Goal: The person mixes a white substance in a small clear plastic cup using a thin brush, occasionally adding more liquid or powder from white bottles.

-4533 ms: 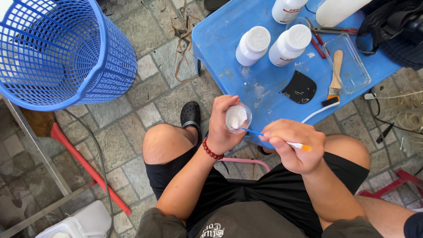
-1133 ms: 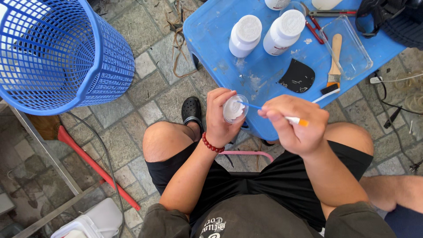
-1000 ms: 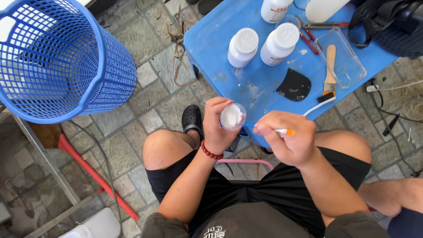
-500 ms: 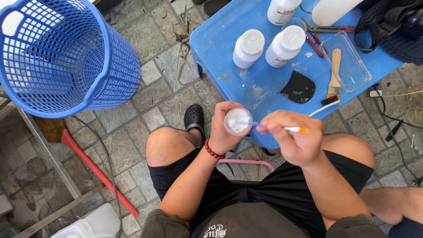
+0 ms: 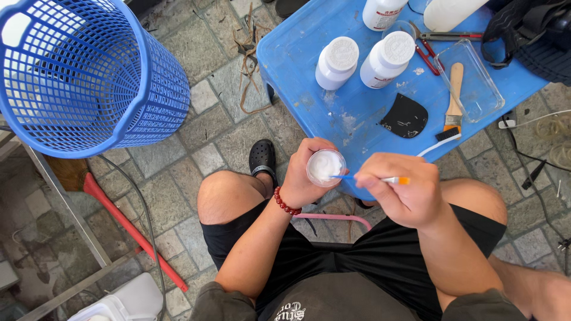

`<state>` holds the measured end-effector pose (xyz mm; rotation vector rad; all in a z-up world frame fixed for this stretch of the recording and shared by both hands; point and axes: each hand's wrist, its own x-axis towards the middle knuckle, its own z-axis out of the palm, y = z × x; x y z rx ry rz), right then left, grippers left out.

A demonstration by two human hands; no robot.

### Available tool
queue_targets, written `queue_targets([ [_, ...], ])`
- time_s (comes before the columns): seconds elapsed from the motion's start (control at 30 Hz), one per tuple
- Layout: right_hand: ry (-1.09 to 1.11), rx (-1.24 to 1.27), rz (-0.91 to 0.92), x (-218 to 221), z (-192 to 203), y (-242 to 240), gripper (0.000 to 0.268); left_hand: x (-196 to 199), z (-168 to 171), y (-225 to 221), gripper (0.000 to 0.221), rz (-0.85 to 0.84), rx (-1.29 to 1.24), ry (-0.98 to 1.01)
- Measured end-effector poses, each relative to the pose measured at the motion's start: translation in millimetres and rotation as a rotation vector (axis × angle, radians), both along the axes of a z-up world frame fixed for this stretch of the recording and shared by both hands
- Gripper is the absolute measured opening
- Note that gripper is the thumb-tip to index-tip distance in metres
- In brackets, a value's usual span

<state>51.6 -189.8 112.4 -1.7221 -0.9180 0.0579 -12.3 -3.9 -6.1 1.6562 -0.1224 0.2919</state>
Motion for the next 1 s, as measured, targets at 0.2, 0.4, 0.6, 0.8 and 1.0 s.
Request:
queue_targets([
  [0.2,-0.132,0.017,0.151,3,4,4,0.003,3,-5,-2,0.057,0.057,0.088,-0.037],
  [0.4,-0.145,-0.015,0.138,3,6,6,0.008,3,-11,-1,0.054,0.067,0.14,-0.065],
  [0.6,-0.114,0.016,0.111,4,6,6,0.004,2,-2,2,0.048,0.07,0.162,-0.036],
  [0.8,-0.124,0.01,0.081,10,2,4,0.005,0,2,8,0.044,0.119,0.263,0.008],
  [1.0,-0.079,-0.033,0.031,7,7,6,0.003,-1,0,11,0.045,0.062,0.23,0.035],
])
